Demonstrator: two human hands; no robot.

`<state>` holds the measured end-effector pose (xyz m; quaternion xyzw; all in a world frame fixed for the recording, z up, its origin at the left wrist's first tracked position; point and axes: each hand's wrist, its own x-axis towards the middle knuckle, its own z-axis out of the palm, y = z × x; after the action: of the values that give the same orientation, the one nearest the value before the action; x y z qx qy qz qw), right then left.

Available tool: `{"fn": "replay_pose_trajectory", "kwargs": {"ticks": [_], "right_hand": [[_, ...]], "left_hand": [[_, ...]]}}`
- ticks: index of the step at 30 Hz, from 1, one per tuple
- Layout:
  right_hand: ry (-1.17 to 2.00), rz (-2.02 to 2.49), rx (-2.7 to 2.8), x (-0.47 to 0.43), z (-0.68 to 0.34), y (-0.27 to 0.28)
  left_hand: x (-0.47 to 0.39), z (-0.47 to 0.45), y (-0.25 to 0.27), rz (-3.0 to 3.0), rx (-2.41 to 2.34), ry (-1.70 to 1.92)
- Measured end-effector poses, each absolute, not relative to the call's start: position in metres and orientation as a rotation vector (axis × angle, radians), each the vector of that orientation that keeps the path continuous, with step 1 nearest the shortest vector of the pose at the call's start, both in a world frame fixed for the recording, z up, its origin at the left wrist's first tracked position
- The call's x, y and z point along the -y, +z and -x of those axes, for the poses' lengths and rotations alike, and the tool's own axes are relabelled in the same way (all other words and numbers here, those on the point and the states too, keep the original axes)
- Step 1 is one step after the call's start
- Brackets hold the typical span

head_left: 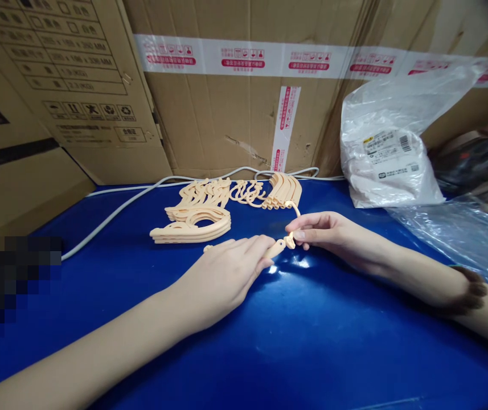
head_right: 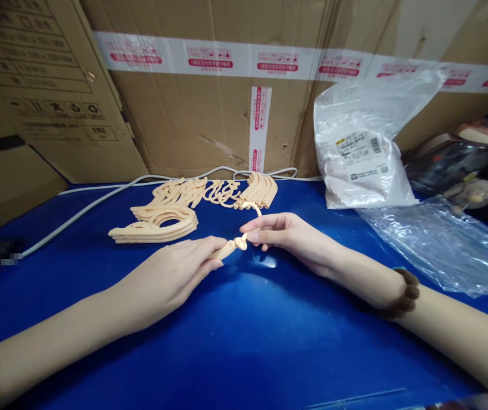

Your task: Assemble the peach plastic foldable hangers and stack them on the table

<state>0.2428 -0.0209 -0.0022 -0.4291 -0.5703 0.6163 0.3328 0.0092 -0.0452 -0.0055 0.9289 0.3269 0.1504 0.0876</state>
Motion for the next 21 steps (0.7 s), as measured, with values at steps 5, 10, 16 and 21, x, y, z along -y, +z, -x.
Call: {"fn": "replay_pose_trajectory", "kwargs": {"ticks": [5,10,16,21], "right_hand": [[1.607,1.132,1.514,0.0217,-0.2417,-0.0026],[1.610,1.129,1.544,0.0218,-0.2422,-0.0028],[1.603,1.136,1.575,0.0220,-0.2436,-0.0039],[1.598,1.161,1.546,0.0234,-0.2433,-0.0038]], "left_hand": [[0.0448,-0.0060,-0.0086,-2.791,-0.967,0.410],[0.0438,-0.0066,-0.0110,-2.809,-0.910,0.441],[0.0428,-0.0069,-0.0118,-2.895,-0.854,0.523],[0.0433,-0.0083,-0.0108,-3.073,-0.835,0.559]]}}
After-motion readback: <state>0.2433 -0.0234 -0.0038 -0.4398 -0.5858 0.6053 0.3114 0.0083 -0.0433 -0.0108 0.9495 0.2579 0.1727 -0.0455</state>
